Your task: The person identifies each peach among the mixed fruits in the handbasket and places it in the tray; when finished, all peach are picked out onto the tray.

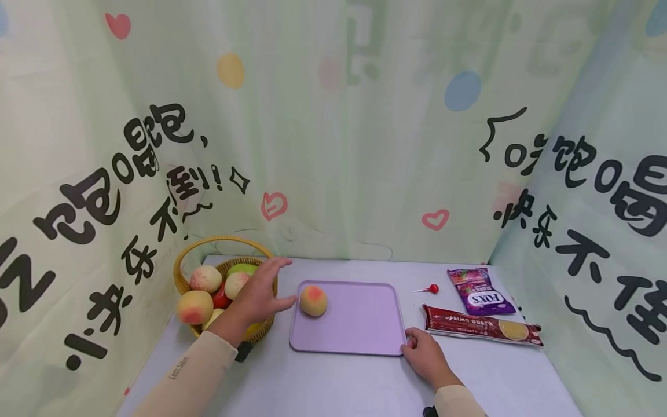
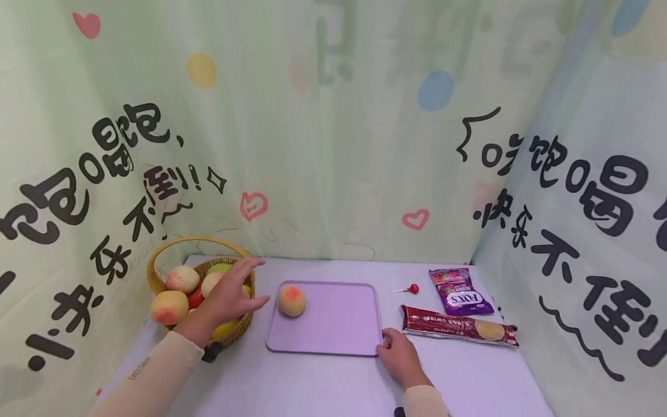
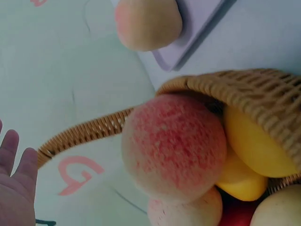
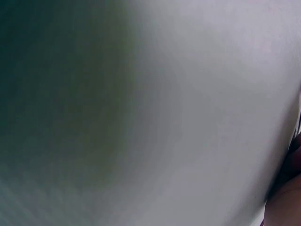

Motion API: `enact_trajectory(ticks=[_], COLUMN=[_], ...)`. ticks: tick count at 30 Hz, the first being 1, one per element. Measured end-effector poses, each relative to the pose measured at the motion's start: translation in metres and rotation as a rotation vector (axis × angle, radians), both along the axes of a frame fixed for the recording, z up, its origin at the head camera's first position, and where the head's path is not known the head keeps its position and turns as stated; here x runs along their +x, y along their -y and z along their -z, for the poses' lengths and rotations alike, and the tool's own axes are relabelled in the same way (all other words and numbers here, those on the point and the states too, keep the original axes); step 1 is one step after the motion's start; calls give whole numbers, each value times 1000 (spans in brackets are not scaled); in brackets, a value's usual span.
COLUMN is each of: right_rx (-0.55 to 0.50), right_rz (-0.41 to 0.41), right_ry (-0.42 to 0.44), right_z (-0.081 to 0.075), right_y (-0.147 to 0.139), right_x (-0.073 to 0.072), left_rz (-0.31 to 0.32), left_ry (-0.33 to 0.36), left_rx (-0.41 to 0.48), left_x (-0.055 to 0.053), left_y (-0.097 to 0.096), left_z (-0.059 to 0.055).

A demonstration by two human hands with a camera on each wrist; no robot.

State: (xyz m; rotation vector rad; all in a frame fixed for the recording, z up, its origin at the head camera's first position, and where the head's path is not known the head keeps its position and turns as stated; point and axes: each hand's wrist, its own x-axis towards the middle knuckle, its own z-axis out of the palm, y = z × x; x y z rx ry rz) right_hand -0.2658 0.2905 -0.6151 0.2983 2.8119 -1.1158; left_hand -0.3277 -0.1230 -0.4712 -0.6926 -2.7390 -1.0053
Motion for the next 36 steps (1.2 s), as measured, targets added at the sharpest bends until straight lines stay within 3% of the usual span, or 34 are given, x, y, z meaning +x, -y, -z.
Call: enact_trajectory(ticks=[10,19,26,36], right_rx=[7,5,8,6], right_rz=[0,-7,-4,-3], right_ry=[-8,-9,-13,-26], right_z=[1,2,4,4], right_y=[0,1,0,1], right_x=[1,-1,-2,-1], left_rz=[-82,-85,-104,-113], left_ry=[-45,-74,37,89], left_rx=[-26,-15,35,21], left_x=[-9,-10,-13,-12], left_y=[23,38,49,57], left_z=[9,11,18,21])
